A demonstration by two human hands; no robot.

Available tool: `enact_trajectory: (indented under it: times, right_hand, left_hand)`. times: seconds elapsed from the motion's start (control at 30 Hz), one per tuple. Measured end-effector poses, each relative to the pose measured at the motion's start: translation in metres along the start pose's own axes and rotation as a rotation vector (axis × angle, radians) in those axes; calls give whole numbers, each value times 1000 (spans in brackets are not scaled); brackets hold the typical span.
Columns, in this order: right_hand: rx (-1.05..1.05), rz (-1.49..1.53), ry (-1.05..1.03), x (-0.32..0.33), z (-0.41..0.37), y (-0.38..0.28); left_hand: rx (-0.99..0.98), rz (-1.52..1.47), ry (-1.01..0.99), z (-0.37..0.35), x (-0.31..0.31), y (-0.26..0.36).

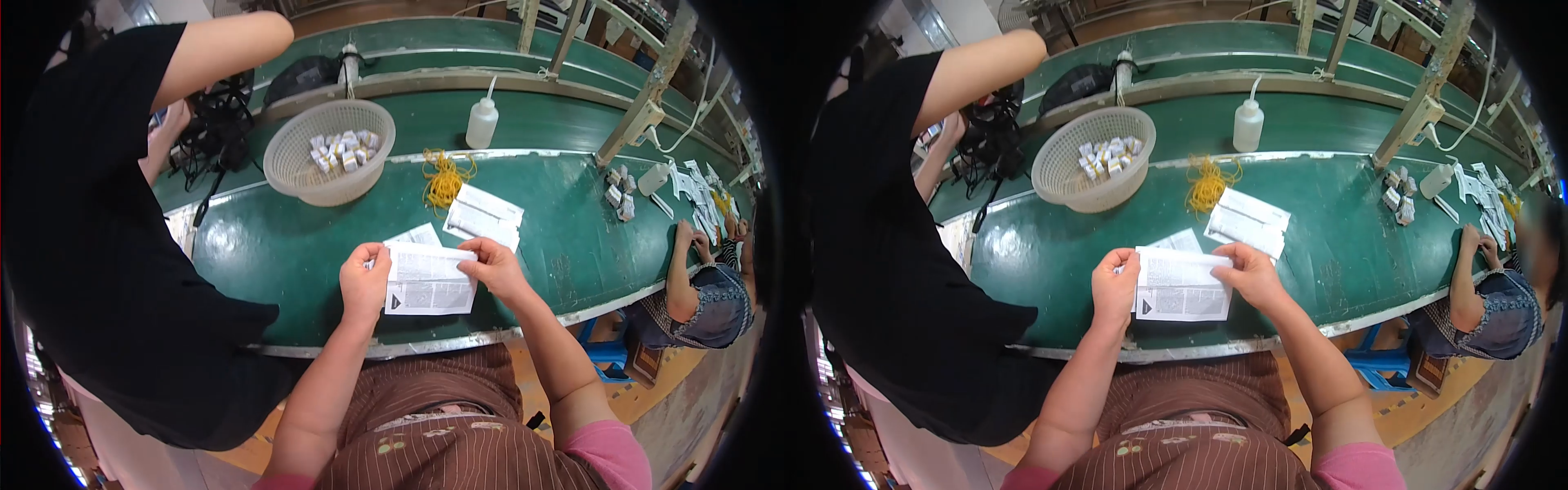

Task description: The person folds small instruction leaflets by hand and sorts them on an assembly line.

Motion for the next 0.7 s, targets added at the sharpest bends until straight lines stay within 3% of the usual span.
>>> enact_trajectory:
  times: [0.17, 0.27, 0.33, 0.43, 0.53, 0.57, 0.7]
  right_hand:
    - [-118, -160, -42, 18, 16, -1]
    - [56, -209, 136, 51, 24, -5]
    - [340, -307, 492, 87, 16, -30]
    - [655, -927, 926, 105, -17, -84]
    - [665, -1239, 734, 84, -18, -57]
    - [602, -1295, 569, 74, -17, -38]
    - [576, -1162, 287, 20, -47, -45]
  left_hand:
    - [-218, 89, 87, 19, 4, 15]
    - [-424, 177, 97, 18, 5, 42]
    - [-612, 303, 89, 8, 6, 61]
    - [-869, 483, -123, -18, -5, 67]
    - [-982, 577, -404, -47, -12, 43]
    - [-945, 610, -480, -56, -11, 33]
    - [-840, 674, -649, -78, 5, 0]
Point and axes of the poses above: each hand's wrist, its own z-axis towards the middle knuckle, its own x-axis out of the back of the hand, y = z × x, the point moved 5 cm from there along z, towards the middle knuckle, and after that the axes turned 15 degrees about -z, right-handed, at the moved point
